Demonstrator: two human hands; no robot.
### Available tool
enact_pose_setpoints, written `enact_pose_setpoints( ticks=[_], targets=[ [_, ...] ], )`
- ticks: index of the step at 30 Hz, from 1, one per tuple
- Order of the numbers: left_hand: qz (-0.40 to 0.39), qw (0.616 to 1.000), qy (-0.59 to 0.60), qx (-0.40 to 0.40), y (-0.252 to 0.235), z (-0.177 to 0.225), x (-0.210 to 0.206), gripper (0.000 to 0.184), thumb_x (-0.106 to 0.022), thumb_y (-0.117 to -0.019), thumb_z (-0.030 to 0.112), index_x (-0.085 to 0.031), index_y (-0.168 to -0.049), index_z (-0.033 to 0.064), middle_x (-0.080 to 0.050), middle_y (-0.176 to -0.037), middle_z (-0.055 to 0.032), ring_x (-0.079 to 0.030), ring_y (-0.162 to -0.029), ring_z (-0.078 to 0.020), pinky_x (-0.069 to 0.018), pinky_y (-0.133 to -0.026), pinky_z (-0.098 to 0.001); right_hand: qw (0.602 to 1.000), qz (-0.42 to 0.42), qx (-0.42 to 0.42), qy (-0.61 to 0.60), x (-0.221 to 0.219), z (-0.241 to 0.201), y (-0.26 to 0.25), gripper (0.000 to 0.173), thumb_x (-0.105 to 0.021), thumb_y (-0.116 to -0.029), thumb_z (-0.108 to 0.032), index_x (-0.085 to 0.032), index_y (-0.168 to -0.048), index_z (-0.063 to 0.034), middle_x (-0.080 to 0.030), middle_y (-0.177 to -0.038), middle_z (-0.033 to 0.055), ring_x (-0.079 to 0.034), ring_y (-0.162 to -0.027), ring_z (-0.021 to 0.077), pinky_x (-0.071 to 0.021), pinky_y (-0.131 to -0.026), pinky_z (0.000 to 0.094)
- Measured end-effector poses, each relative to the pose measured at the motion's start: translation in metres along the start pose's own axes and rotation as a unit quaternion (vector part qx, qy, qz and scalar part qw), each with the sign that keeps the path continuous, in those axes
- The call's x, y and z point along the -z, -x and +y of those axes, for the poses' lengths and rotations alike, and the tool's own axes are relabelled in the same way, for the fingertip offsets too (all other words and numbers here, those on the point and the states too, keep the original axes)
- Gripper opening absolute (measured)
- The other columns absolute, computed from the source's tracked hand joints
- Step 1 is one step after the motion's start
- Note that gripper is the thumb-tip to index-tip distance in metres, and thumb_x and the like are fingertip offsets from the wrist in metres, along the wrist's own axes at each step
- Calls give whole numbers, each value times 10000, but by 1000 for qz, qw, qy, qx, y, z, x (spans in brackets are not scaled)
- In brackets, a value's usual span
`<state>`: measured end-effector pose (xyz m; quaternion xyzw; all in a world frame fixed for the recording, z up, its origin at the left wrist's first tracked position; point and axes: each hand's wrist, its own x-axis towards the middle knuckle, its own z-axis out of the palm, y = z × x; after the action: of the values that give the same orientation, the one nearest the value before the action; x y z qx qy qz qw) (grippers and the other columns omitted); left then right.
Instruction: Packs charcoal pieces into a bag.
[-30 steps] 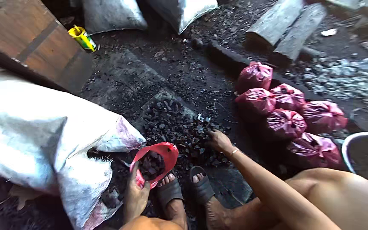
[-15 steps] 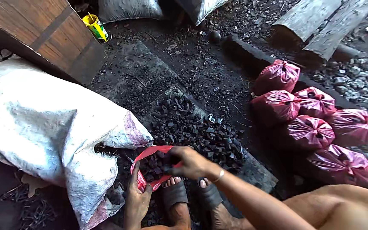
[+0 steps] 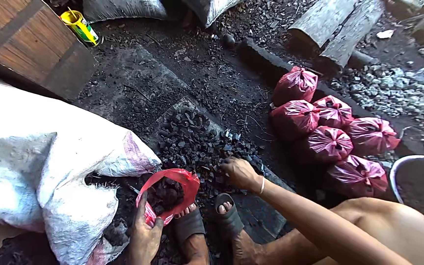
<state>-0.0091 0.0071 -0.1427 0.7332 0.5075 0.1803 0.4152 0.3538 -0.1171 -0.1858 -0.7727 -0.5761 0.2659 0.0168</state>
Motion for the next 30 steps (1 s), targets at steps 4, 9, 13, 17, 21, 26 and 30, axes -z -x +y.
enact_pose_setpoints(
  ticks=[4, 9, 13, 17, 21, 26, 30],
  targets=[
    [6, 1000, -5, 15, -1, 11, -5, 905, -680, -737, 78, -372, -1586, 149, -450, -1572, -117, -470, -1417, -225, -442, -1123, -458, 999, -10, -3, 52, -54, 22, 19, 478, -704, -903, -281, -614, -1368, -213, -624, -1349, 174, -619, -1201, 430, -559, -877, 620],
    [-3, 1000, -8, 20, 3, 18, -1, 894, -681, -743, 83, -383, -1582, 160, -445, -1578, -108, -466, -1421, -213, -444, -1125, -447, 999, 9, -21, 41, -55, 22, 17, 442, -701, -867, -269, -644, -1282, -129, -646, -1263, 186, -647, -1145, 398, -571, -858, 583],
    [-8, 1000, -11, 21, 3, 17, -5, 902, -684, -740, 99, -377, -1585, 167, -438, -1584, -95, -459, -1424, -196, -441, -1129, -419, 998, 27, -6, 48, -62, 31, 17, 423, -694, -881, -232, -638, -1281, -106, -659, -1249, 186, -645, -1161, 388, -557, -924, 563],
    [-15, 1000, -1, 20, 3, 16, -1, 889, -679, -749, 95, -378, -1583, 158, -429, -1590, -97, -454, -1428, -185, -441, -1132, -404, 998, -56, 13, 0, -33, 42, 12, 362, -730, -877, -358, -707, -1172, -149, -698, -1160, 123, -678, -1086, 345, -561, -900, 596],
    [-34, 999, -7, 17, 5, 9, 5, 892, -699, -745, 91, -393, -1579, 178, -438, -1586, -89, -459, -1428, -187, -445, -1132, -414, 991, -34, 95, -91, 37, 7, 15, 320, -743, -882, -471, -722, -1086, -226, -690, -1113, 21, -669, -1033, 199, -573, -904, 486],
    [-64, 998, 7, 16, 1, 2, 10, 921, -729, -723, 125, -391, -1580, 159, -403, -1611, -92, -423, -1456, -194, -426, -1154, -418, 954, 38, 196, -225, 57, -113, -2, 343, -783, -888, -345, -705, -1186, -196, -710, -1119, -2, -681, -1001, 127, -592, -913, 379],
    [-60, 998, -10, 6, 3, -3, 19, 953, -732, -711, 111, -366, -1591, 138, -406, -1608, -104, -432, -1451, -196, -425, -1153, -417, 967, -35, 178, -181, -4, -185, -34, 368, -723, -906, -247, -675, -1269, -209, -663, -1268, 112, -682, -1084, 322, -587, -860, 582]
  ],
)
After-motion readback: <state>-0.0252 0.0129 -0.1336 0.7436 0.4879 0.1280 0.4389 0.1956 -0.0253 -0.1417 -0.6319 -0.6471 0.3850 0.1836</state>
